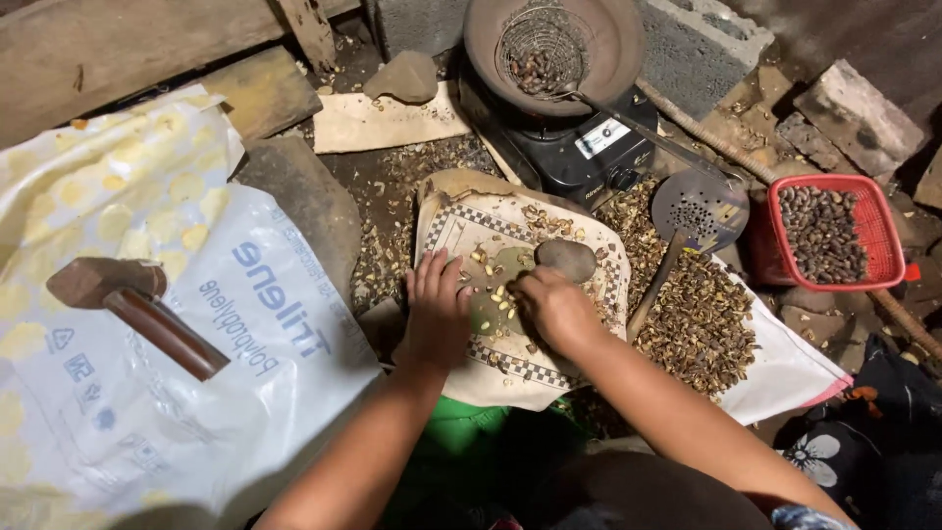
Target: Manually cracking and flattening roasted nuts using a stone and hammer on a plastic sheet.
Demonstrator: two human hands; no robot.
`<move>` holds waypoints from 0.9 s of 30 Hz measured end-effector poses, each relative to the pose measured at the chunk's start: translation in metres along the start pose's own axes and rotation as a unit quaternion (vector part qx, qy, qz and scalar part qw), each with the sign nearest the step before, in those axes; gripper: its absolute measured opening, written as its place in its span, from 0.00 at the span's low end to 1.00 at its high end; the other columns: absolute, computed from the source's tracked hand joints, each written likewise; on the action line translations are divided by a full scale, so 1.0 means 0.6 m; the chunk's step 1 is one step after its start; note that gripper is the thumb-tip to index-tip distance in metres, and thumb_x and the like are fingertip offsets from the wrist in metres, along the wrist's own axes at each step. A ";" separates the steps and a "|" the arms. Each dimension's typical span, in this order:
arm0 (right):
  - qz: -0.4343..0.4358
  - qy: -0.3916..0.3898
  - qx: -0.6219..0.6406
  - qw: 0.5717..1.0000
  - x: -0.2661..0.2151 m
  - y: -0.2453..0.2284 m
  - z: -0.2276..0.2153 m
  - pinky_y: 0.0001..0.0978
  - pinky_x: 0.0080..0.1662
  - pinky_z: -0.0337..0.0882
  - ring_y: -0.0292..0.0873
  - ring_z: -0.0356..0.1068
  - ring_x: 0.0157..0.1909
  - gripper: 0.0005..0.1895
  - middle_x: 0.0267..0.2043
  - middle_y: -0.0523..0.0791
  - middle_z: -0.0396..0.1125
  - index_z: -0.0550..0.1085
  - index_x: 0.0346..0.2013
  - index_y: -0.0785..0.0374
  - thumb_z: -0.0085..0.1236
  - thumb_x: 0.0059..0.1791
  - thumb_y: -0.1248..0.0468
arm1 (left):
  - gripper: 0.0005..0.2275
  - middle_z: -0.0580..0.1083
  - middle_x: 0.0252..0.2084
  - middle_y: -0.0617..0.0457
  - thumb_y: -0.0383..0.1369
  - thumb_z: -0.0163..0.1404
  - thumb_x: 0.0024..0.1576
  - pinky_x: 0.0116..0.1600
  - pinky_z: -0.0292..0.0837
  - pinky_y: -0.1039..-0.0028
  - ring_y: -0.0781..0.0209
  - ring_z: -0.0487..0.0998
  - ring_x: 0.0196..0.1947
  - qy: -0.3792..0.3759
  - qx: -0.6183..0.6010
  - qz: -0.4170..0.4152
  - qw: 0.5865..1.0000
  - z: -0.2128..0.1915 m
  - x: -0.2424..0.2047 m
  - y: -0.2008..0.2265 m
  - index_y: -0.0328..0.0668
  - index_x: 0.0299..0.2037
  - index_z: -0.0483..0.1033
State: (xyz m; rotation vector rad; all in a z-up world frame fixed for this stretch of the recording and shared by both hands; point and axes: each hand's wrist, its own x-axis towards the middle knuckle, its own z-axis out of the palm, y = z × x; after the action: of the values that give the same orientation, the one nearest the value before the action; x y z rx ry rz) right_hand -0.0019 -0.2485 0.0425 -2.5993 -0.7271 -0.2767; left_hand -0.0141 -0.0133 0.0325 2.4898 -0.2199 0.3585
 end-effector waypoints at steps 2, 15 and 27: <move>0.039 -0.064 0.011 0.997 0.011 -0.020 -0.003 0.44 0.55 0.77 0.55 0.74 0.51 0.18 0.49 0.53 0.73 0.76 0.50 0.61 0.52 0.46 0.74 | 0.18 0.67 0.64 0.40 0.33 0.48 0.60 0.72 0.53 0.48 0.38 0.64 0.67 -0.002 -0.019 0.026 0.999 -0.021 -0.012 0.014 0.39 0.60 0.69; 0.194 -0.119 0.158 0.961 0.064 -0.037 -0.026 0.51 0.39 0.73 0.61 0.74 0.36 0.11 0.38 0.59 0.73 0.73 0.45 0.64 0.57 0.49 0.66 | 0.13 0.71 0.56 0.46 0.26 0.50 0.55 0.66 0.63 0.53 0.41 0.70 0.60 0.002 -0.065 0.092 0.994 -0.070 -0.031 0.046 0.45 0.50 0.73; 0.134 -0.127 0.132 0.974 0.119 0.000 0.083 0.47 0.43 0.75 0.58 0.75 0.38 0.05 0.38 0.57 0.73 0.76 0.38 0.63 0.59 0.48 0.65 | 0.10 0.75 0.47 0.45 0.25 0.50 0.56 0.56 0.70 0.56 0.41 0.74 0.49 -0.076 -0.086 0.011 0.993 0.032 0.095 -0.028 0.43 0.45 0.79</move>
State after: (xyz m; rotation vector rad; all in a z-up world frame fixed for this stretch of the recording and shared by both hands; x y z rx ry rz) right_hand 0.0621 -0.1944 0.0193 -2.4598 -0.4475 0.2255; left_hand 0.0479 -0.0152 0.0258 2.3475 -0.3274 0.1510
